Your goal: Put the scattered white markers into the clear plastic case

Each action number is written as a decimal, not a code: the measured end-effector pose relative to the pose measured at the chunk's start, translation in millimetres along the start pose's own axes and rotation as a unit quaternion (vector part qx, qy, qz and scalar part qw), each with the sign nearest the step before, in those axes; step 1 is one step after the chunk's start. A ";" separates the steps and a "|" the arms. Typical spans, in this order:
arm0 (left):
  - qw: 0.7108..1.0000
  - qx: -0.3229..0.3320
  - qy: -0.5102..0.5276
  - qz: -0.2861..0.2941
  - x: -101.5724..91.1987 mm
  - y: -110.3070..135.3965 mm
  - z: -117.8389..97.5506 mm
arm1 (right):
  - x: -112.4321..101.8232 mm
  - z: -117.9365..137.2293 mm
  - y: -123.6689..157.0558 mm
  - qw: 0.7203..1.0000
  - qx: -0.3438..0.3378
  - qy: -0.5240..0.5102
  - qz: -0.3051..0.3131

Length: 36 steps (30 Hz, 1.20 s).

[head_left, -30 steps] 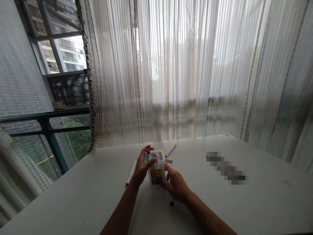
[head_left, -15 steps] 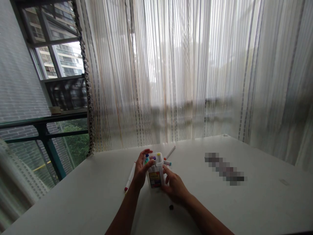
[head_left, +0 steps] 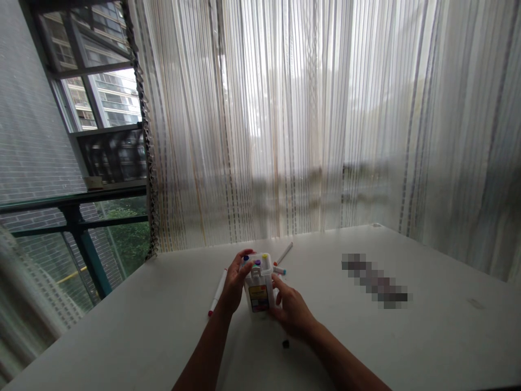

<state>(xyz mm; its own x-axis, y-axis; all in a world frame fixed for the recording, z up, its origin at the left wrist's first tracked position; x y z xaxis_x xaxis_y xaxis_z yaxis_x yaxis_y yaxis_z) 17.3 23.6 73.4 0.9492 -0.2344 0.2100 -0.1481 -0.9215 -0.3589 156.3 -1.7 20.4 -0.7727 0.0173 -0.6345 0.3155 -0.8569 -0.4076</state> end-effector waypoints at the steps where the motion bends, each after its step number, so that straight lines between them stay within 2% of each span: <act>1: 1.000 -0.002 0.004 0.006 0.0 0.3 0.4 | 0.1 0.0 -0.1 1.000 -0.002 0.001 0.001; 6: 0.997 -0.020 0.027 0.066 0.9 4.9 1.3 | 0.0 0.6 0.0 1.000 -0.015 0.008 0.000; 9: 0.996 -0.027 0.019 0.082 0.7 7.0 1.4 | -0.7 2.0 0.4 1.000 -0.018 0.003 -0.002; 18: 0.997 -0.013 0.014 0.068 0.8 11.5 11.9 | -2.2 4.8 -0.1 1.000 -0.012 -0.003 0.009; 25: 0.996 -0.017 -0.055 0.063 -7.4 14.9 26.6 | -2.2 4.6 2.1 1.000 -0.016 0.014 0.002; 36: 0.997 0.039 -0.038 0.051 -7.8 16.1 16.8 | 1.1 0.6 -0.1 1.000 -0.009 0.003 0.007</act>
<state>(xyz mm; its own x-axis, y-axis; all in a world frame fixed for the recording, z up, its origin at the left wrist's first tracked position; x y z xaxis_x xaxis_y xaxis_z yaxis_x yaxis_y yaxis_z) 12.2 15.8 50.7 0.9492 -0.2981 0.1009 -0.2250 -0.8670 -0.4447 155.1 -2.0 20.1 -0.7655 0.0091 -0.6434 0.3351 -0.8480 -0.4107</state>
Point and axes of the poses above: each hand's wrist, its own y-axis away from the middle knuckle, its own x-axis out of the palm, z = x × y, the point moved 6 cm from there along -y, towards the middle knuckle, and after that the axes turned 4 degrees about -x, right-handed, at the moved point
